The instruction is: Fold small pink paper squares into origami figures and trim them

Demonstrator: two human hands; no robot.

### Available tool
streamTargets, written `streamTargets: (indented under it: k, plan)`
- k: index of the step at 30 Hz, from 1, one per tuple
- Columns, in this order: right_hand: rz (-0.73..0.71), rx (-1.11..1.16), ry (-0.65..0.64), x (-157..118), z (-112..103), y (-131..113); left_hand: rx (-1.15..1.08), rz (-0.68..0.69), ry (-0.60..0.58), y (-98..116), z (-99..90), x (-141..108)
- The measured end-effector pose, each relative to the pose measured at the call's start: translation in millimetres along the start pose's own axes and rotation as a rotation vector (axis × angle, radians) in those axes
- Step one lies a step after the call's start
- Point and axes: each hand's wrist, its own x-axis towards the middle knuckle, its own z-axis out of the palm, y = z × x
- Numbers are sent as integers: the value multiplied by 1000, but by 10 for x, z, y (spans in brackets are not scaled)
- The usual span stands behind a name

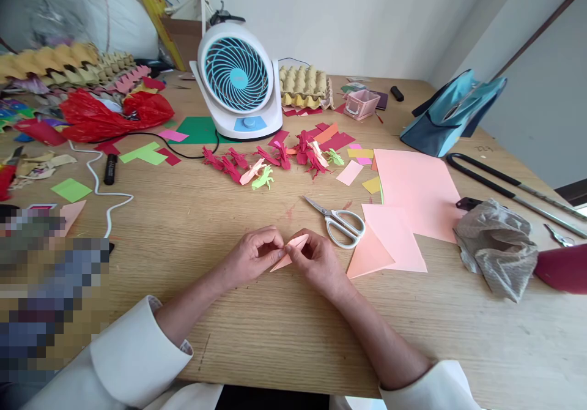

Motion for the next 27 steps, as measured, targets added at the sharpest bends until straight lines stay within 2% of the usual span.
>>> streamTargets:
  k: [3,9,17,21,24,27]
  plan:
    - [0,17,23,5,-1,-7,10,-44,11,-17,3,3]
    - [43,9,-25,17,-33,-40,38,-74,36,-25,-10,-4]
    - [111,35,86,14,-27,-71,-122,-144,33,-28,3,2]
    - [110,36,93,23,-44,-25,-160,-184,41,-51,27,1]
    - [16,84,216,41,-78,-32,-152,-202,92,-94,19,12]
    - [-91,144,391,-47,-20,-226,-141,-223,171,-146,-2,34]
